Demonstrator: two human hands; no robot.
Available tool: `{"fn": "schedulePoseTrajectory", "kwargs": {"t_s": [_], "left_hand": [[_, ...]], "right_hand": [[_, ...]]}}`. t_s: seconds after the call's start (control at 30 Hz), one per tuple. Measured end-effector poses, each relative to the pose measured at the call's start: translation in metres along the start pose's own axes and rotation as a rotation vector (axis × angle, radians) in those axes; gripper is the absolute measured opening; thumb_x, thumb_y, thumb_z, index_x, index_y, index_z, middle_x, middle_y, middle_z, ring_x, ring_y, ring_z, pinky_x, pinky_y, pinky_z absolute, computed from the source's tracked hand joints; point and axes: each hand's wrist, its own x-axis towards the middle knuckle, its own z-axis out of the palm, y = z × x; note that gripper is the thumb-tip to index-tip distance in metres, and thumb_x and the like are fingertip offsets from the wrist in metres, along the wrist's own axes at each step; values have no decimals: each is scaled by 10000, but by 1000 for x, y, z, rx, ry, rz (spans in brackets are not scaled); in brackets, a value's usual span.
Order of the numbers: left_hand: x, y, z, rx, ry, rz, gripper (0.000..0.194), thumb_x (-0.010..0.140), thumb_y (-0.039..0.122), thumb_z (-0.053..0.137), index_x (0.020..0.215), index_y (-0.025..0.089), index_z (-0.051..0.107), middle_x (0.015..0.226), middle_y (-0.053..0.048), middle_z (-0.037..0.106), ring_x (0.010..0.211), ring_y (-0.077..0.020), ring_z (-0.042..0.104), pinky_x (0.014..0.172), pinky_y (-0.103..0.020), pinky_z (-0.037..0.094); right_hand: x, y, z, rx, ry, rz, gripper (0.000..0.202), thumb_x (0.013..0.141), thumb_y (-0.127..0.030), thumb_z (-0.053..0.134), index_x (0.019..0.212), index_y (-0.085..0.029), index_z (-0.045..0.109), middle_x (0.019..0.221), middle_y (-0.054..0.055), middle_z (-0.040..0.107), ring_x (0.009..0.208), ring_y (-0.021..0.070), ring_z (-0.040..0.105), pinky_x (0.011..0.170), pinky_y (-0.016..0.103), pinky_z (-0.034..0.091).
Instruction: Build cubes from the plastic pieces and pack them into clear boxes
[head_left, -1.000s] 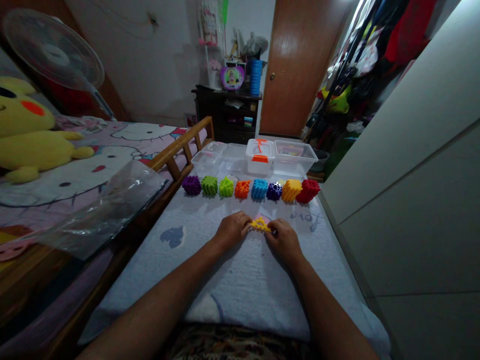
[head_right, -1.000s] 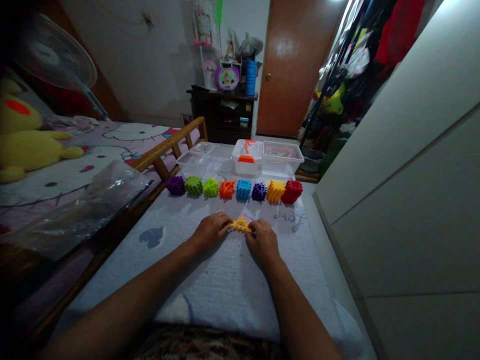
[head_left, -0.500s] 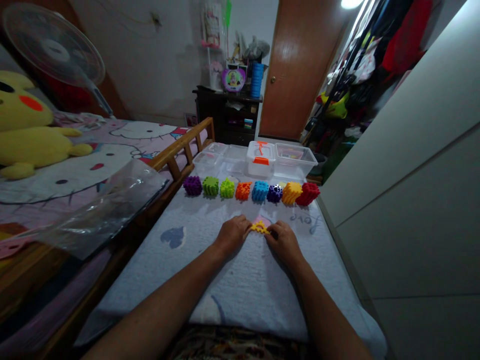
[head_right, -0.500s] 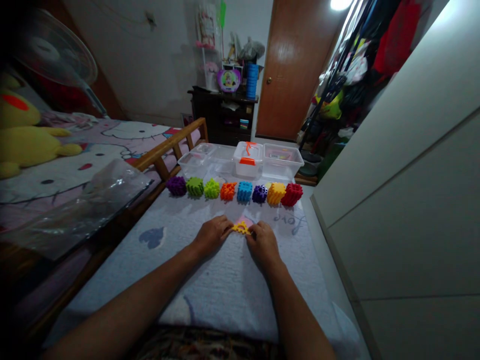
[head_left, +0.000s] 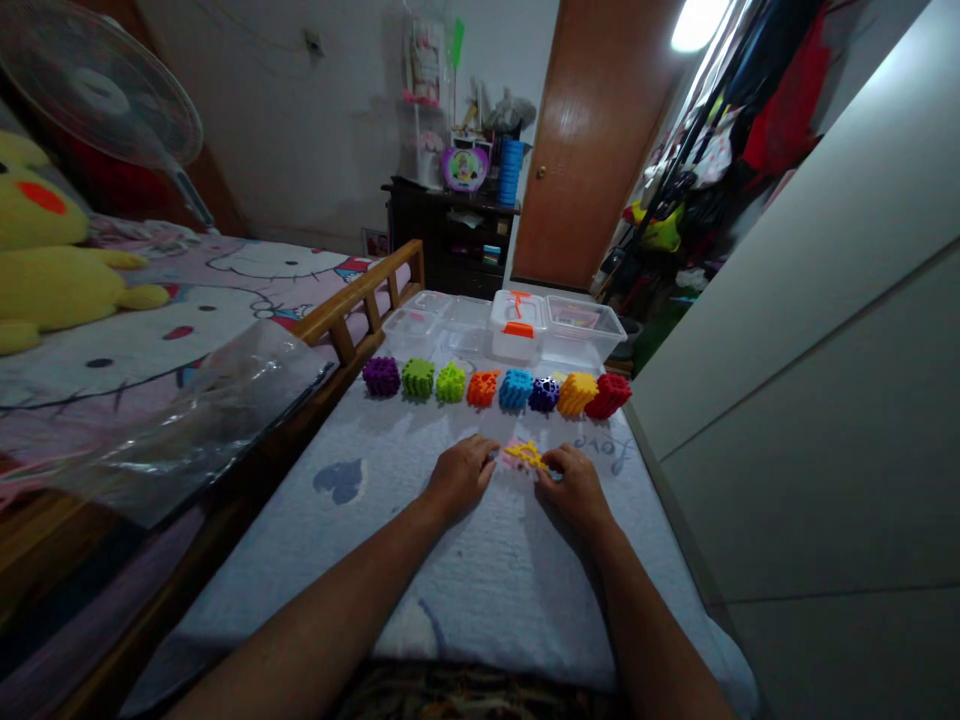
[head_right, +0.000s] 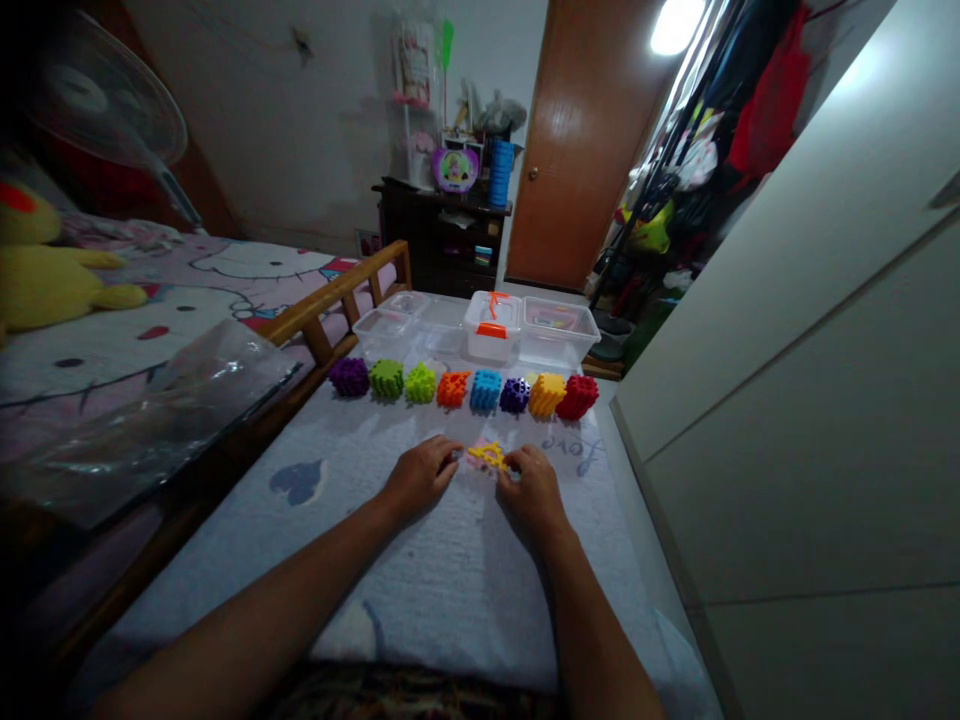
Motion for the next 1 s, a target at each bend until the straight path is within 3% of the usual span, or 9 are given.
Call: {"fn": "schedulePoseTrajectory", "kwargs": {"t_s": [0.2, 0.37, 0.53, 1.0], "left_hand": [[0, -4, 2, -25, 12, 28, 222, 883, 137, 566, 1075, 178, 671, 999, -64, 670, 930, -190, 626, 877, -300, 486], [-1, -3, 0, -34, 1, 39, 194, 882, 127, 555, 1026, 174, 676, 993, -67, 661, 931, -194, 622, 875, -303, 481], [-2, -5, 1, -43, 5, 42, 183, 886, 134, 556, 1022, 188, 666, 993, -56, 647, 923, -184, 616, 860, -293, 476], [-2, -3, -1, -78, -13, 39, 192, 884, 127, 547, 1015, 193, 671, 987, -61, 648, 923, -185, 606, 864, -309, 480]], "right_hand": [[33, 15, -43, -29, 282, 57, 158, 796, -309, 597, 783, -173, 676, 749, 43, 615, 675, 171, 547, 672, 302, 440], [73, 20, -61, -166, 451, 259, 206, 783, -340, 588, 764, -165, 695, 769, 73, 653, 691, 191, 565, 691, 316, 435], [93, 23, -51, -285, 476, 410, 205, 768, -324, 583, 739, -166, 710, 783, 106, 702, 712, 213, 596, 662, 307, 414], [107, 24, -48, -355, 426, 504, 259, 805, -334, 579, 760, -161, 767, 720, 133, 735, 624, 221, 627, 572, 298, 367]]}}
